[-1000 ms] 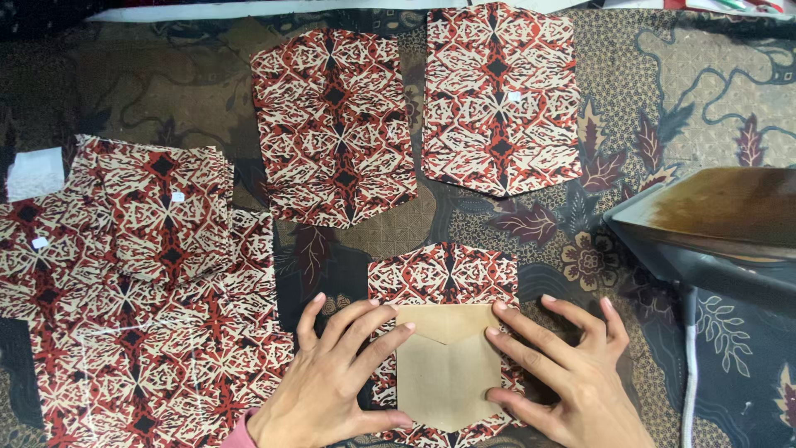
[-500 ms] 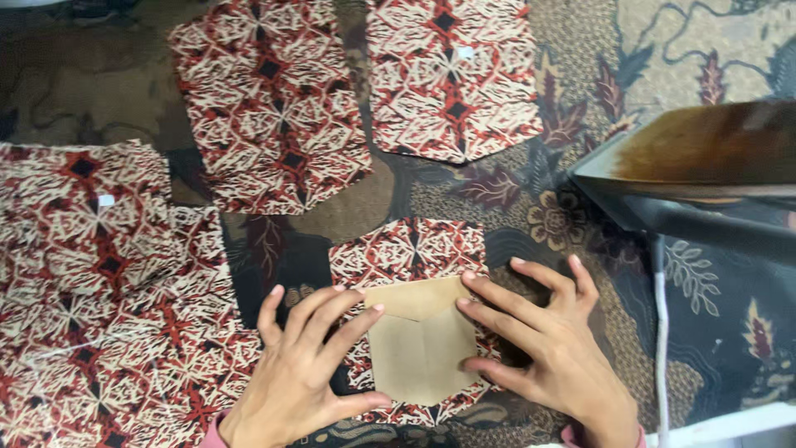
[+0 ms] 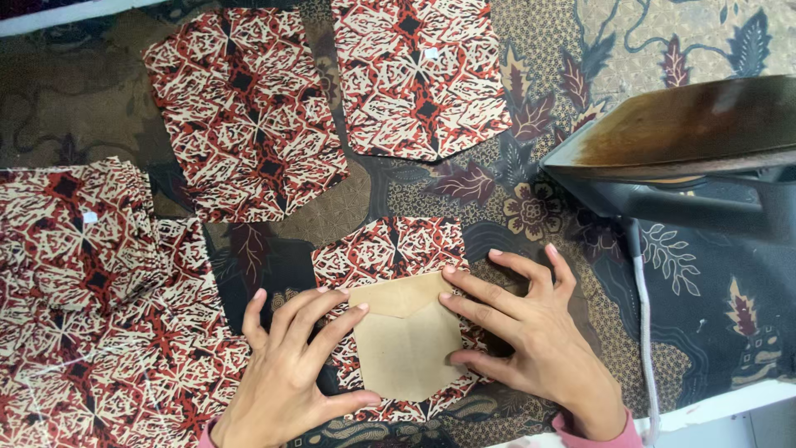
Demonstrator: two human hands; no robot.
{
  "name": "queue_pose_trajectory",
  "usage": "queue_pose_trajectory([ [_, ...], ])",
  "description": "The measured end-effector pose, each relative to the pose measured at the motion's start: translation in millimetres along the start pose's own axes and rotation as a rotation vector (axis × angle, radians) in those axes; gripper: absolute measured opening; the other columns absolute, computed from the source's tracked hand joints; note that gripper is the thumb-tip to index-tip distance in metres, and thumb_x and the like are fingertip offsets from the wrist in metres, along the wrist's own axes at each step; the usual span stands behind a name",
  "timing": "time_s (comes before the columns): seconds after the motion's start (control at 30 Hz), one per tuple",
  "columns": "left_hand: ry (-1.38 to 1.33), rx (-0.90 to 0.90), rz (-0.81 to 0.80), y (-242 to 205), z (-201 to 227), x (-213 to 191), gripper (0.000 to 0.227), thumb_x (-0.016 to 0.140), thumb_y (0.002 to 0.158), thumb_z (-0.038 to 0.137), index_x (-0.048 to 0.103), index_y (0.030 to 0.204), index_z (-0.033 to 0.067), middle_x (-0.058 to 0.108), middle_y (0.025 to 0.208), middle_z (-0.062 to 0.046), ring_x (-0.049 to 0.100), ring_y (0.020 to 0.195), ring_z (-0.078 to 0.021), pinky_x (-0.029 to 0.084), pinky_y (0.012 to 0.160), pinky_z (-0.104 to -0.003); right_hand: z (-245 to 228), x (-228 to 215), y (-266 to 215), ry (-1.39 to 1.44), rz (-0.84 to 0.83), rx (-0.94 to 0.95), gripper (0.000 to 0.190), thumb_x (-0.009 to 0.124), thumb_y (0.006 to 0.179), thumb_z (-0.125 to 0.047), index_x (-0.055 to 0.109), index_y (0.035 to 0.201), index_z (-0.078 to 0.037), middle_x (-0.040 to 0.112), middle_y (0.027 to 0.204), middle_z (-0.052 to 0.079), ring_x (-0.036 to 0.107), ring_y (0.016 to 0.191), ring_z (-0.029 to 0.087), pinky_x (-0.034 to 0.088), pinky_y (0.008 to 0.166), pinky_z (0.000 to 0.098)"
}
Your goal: The person irons patterned fabric pieces on a table using a brown paper template to guide the folds. They repeatedly place the template, press the fabric with an iron, and adjust the pieces.
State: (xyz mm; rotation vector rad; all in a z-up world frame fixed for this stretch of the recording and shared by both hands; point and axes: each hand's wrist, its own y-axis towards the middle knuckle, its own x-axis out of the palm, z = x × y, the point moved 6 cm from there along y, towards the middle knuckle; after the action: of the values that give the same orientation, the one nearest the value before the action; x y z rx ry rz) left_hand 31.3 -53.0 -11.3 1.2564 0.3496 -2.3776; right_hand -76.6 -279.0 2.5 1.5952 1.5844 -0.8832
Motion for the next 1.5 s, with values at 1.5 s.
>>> queue_pose_trajectory([
  [1.5,0.024,0.013,-0.035,-13.8,-12.8,21.7,0.096,0.067,0.076,0.081,0.049,0.145,0.0169,0.045,0.146,-0.008,0.037,0.139,-0.0295,0.011,0.107,-0.072,9.9,14.5,-8.2,-0.102,0.036,-0.001,0.073,0.074,0.066,-0.068,0.065,0.13,-0.034,0.057,0.141,-0.01,0.045,0.13,0.03,0.008,0.117,0.0618],
])
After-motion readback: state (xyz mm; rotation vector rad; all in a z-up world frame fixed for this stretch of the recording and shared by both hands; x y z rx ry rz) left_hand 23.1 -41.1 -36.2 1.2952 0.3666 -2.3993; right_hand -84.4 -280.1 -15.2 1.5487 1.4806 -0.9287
